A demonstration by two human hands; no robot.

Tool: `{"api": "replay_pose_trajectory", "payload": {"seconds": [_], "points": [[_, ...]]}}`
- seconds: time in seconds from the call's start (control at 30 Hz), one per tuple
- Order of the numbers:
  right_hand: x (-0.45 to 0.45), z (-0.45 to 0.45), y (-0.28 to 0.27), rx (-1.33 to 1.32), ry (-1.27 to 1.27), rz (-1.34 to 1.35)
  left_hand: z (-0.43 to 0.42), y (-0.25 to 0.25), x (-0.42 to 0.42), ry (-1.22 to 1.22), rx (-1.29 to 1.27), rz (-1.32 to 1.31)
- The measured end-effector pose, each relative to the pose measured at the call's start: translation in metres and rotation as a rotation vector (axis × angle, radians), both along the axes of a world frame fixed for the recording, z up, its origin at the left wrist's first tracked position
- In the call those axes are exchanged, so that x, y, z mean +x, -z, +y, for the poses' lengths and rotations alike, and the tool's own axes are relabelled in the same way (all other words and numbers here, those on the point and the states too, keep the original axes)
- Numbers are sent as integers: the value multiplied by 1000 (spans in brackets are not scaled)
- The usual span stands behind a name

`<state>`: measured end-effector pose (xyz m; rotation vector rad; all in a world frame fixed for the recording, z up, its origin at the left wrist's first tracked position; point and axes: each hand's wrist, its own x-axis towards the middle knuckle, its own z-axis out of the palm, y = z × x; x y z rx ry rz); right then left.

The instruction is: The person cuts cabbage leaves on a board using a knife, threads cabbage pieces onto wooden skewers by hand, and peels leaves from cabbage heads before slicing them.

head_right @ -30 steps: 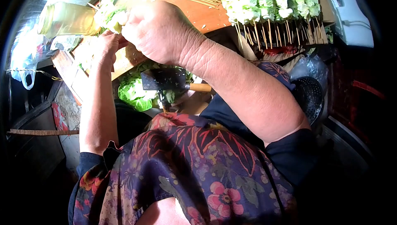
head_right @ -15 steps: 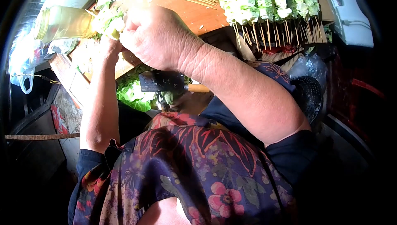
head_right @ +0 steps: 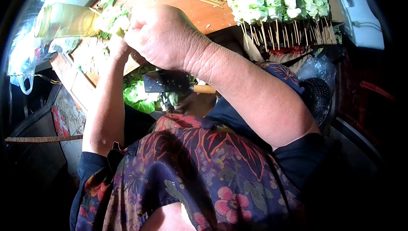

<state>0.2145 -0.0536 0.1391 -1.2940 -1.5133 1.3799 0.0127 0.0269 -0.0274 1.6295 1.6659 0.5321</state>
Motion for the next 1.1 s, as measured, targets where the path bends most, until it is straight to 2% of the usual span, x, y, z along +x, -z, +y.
{"api": "replay_pose_trajectory", "payload": {"seconds": [0.03,0.1,0.17,0.23,0.37,0.43,0.5,0.57,0.8,0.87,0.97,1.03,1.1], "points": [[0,0,0,1,-1,-1,-5,-15,7,-1,1,-1],[1,-1,0,28,-10,-41,-10,-44,15,-444,-312,-540],[1,-2,5,41,-29,-55,0,-33,-8,-529,-275,-912],[0,-2,6,64,-54,-64,-1,-43,-32,-460,-369,-1400],[-6,-6,2,182,-113,-133,-4,-78,-34,-633,-184,-1260],[-10,-9,-3,40,-131,-114,-11,-90,-39,-710,-182,-1399],[-14,-11,-2,45,-144,-101,-17,-99,-43,-744,-150,-1383],[-18,-12,-4,33,-112,-151,-21,-105,-48,-777,-150,-1490],[-27,-17,-6,-26,-171,-122,-28,-98,-83,-695,-111,-1567],[-29,-16,-8,-140,-161,-108,-29,-97,-86,-669,-121,-1589],[-32,-17,-4,-105,-153,-62,-29,-100,-84,-628,-35,-1460],[-33,-17,-5,-113,-158,-63,-30,-106,-83,-496,109,-1217],[-34,-17,-5,-122,-163,-63,-31,-111,-78,-498,146,-1176]]}}
